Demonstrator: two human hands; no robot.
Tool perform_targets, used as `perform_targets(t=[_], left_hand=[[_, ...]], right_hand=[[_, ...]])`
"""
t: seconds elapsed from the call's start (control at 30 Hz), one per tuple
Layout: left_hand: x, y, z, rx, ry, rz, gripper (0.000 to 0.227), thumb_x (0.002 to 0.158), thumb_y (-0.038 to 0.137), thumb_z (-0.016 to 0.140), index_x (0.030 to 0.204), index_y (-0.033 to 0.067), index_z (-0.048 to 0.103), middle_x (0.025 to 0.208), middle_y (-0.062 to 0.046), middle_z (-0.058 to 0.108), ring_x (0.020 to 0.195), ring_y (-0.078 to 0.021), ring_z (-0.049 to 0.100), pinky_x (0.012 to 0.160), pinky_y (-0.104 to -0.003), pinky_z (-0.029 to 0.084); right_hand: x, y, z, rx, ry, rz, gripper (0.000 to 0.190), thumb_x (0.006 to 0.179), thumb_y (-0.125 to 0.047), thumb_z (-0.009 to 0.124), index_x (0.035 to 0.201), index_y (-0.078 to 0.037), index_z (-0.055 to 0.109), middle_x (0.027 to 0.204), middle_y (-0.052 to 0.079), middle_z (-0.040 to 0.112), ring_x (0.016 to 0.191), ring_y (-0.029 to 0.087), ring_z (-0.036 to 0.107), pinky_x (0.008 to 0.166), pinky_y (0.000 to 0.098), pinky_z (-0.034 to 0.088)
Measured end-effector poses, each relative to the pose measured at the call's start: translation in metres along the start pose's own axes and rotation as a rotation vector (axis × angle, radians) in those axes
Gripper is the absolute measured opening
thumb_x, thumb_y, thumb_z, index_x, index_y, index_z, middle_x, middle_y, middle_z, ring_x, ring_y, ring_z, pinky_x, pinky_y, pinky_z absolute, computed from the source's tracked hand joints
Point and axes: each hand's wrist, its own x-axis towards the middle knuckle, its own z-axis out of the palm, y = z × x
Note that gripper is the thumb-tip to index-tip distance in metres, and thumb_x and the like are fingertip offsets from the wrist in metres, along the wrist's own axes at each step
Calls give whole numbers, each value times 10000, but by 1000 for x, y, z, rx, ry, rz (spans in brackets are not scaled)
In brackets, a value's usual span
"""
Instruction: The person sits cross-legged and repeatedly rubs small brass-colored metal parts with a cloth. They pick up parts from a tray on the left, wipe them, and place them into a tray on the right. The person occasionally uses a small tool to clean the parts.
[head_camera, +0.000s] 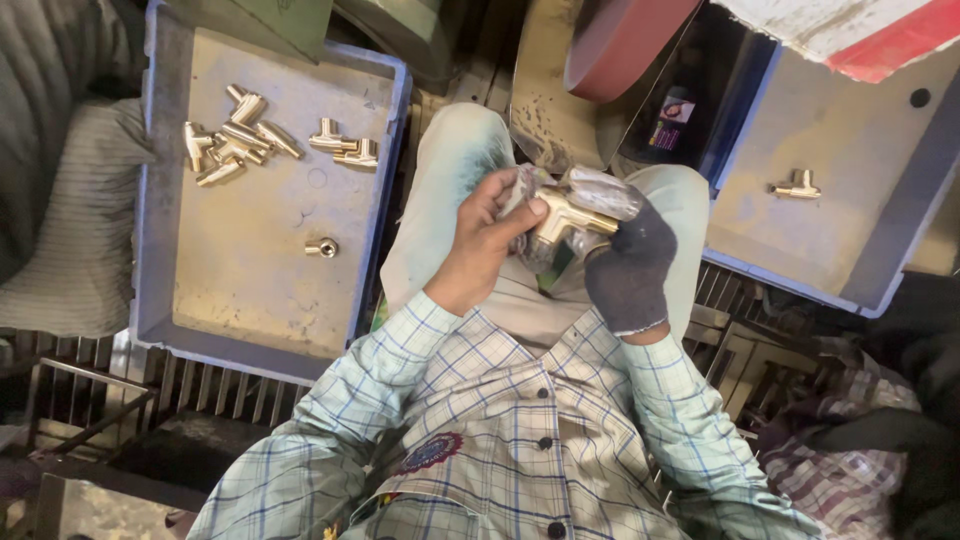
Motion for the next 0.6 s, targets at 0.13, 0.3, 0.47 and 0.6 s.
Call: perform_targets(t=[0.13,0.3,0.47,0.6], left_hand=[[5,11,-2,132,15,200,535,935,69,756,1392,-53,507,1272,-112,655,1151,-150,631,1014,-295,526],[9,12,-4,432,-17,306,530,915,54,785,1358,-62,518,1245,-114,655,1139,-152,631,1001,-287,525],[15,6,-12,-10,67,36,397,1011,170,663,1326,-61,594,1143,-92,686,1008,-143,653,890,-288,538],[10,6,-21,-39,22,33,413,1061,229,579,1343,-70,607,1164,-85,703,1034,-126,667,938,-270,537]], right_hand=[[3,-20,-3,206,-156,118,516,892,39,765,1375,31,582,1363,127,639,1239,188,642,1064,332,554],[8,-22,-6,330,-185,378,509,967,-19,689,1454,18,546,1338,90,659,1213,157,638,1042,310,547],[8,-17,-10,222,-193,308,547,955,6,681,1476,10,515,1319,83,662,1181,145,647,972,282,557],[4,-10,-10,120,-100,166,576,978,30,657,1518,-2,457,1352,82,645,1225,150,647,1049,296,557]])
